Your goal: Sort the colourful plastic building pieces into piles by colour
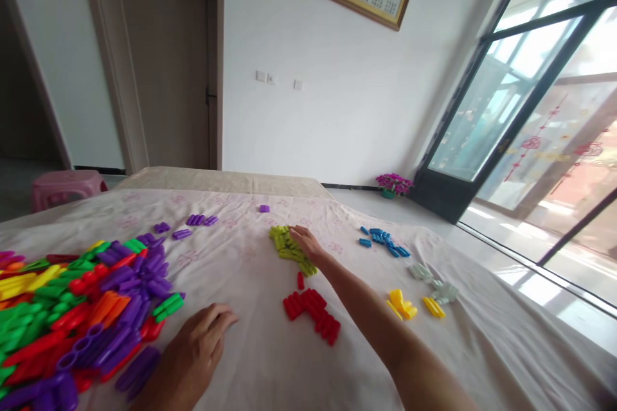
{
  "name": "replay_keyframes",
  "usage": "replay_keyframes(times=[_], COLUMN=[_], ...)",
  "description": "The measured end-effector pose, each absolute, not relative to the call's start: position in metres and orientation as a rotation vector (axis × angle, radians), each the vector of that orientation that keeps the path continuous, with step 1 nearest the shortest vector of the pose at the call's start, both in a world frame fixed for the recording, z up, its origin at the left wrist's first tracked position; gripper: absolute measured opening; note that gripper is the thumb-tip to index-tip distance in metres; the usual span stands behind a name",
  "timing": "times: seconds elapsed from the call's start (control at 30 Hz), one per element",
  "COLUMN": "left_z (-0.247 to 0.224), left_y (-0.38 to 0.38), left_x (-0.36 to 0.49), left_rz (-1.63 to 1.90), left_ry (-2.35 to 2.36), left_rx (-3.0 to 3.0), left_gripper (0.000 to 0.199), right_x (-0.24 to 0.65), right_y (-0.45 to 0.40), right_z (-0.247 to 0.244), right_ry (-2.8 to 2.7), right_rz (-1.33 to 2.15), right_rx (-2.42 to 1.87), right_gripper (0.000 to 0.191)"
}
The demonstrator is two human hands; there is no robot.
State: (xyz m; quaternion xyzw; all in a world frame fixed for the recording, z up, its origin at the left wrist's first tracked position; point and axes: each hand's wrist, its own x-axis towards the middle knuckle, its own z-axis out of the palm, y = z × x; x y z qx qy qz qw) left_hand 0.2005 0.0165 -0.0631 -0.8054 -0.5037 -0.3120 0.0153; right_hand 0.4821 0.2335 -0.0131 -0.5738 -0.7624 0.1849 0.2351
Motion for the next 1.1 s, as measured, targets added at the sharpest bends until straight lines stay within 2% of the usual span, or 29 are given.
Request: replay_keyframes(times=[0.07,0.13,0.27,0.37,0.43,0.6,0.77,0.93,1.1], left_z=[-0.059,-0.055,-0.052,-0.054,-0.056,-0.058,-0.048,-0.04,-0.039], left_y=[0.015,0.013,0.012,0.013,0.014,0.017,0.012,0.008,0.006], left_x=[0.2,0.2,0.2,0.199,0.199,0.197,0.198,0.202,0.202], left_rz=[-0.976,-0.973,-0.963,-0.964,-0.97,-0.969,-0.968,-0.985,-1.052], left_ry=[-1.579,-1.591,-1.603,-1.572,-1.544,-1.527,-1.606,-1.573,-1.532], left_rx=[-2.52,-2.536,-2.563,-2.574,-2.57,-2.586,-2.623,-2.676,-2.717], left_gripper=[0.038,0.038,0.036,0.037,0.035,0.035,0.034,0.034,0.036], right_x=[0.47,0.472,0.497,0.505,0.496,0.436,0.407,0.415,0.385], right_y=[0.224,0.212,0.187,0.173,0.168,0.179,0.213,0.25,0.26], right_z=[-0.014,-0.013,-0.005,0.002,0.005,-0.003,-0.002,0.007,0.003], right_ry=[-2.131,-2.118,-2.093,-2.124,-2.099,-2.045,-1.948,-1.882,-2.058], right_rz=[0.473,0.453,0.565,0.649,0.718,0.778,0.537,0.428,0.48], right_rx=[-1.477,-1.586,-1.955,-1.976,-1.923,-1.765,-1.703,-1.804,-1.664], right_gripper=[0.042,0.043,0.074,0.083,0.08,0.048,0.047,0.057,0.041])
